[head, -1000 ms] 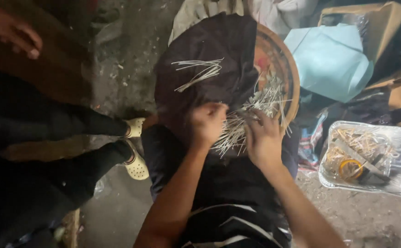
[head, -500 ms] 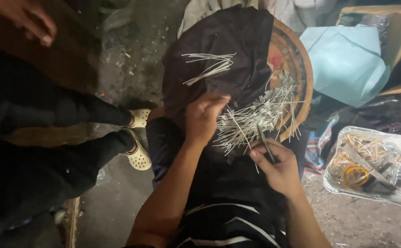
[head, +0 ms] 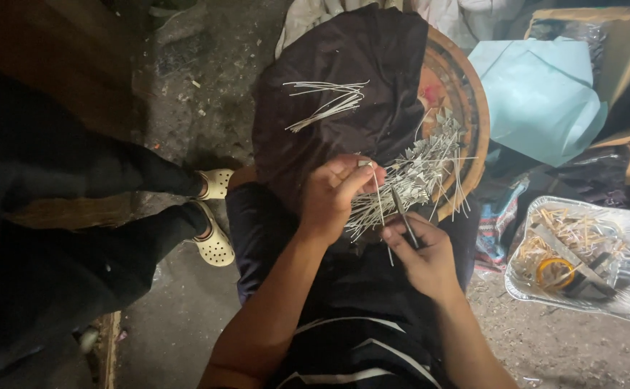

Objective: The person sits on the floor and uses a small knife to trim the ends of numerous thin metal wire pins. They pick up individual pins from a pile on a dark cloth, cut the tips, and place the trimmed pieces back onto the pile.

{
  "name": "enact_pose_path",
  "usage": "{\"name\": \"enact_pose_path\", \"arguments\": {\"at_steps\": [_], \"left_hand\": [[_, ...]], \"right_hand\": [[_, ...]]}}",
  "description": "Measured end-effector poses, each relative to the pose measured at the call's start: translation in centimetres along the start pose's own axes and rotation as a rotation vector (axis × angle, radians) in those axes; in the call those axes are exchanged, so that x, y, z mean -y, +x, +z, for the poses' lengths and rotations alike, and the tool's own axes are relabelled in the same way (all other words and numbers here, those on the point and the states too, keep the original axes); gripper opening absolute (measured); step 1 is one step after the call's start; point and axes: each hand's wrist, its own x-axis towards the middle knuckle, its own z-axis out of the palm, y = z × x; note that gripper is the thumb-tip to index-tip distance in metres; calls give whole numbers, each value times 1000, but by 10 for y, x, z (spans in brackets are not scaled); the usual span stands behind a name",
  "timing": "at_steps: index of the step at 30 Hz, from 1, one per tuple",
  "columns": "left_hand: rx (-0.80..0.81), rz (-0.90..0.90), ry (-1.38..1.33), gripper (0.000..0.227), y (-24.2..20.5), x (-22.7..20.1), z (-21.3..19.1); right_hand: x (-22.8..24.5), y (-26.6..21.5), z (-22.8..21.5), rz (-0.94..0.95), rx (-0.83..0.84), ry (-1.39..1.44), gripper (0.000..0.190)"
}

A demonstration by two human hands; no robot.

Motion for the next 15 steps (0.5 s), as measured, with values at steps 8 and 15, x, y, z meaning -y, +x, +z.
{"name": "enact_pose_path", "arguments": {"at_steps": [8, 15], "left_hand": [[95, -43, -88, 29, -6, 1, 6], [160, 89, 127, 22, -4, 9, 1]], "right_hand": [[8, 0, 6, -53, -50, -10, 18], [7, -1, 7, -55, -103, -1, 17]]}}
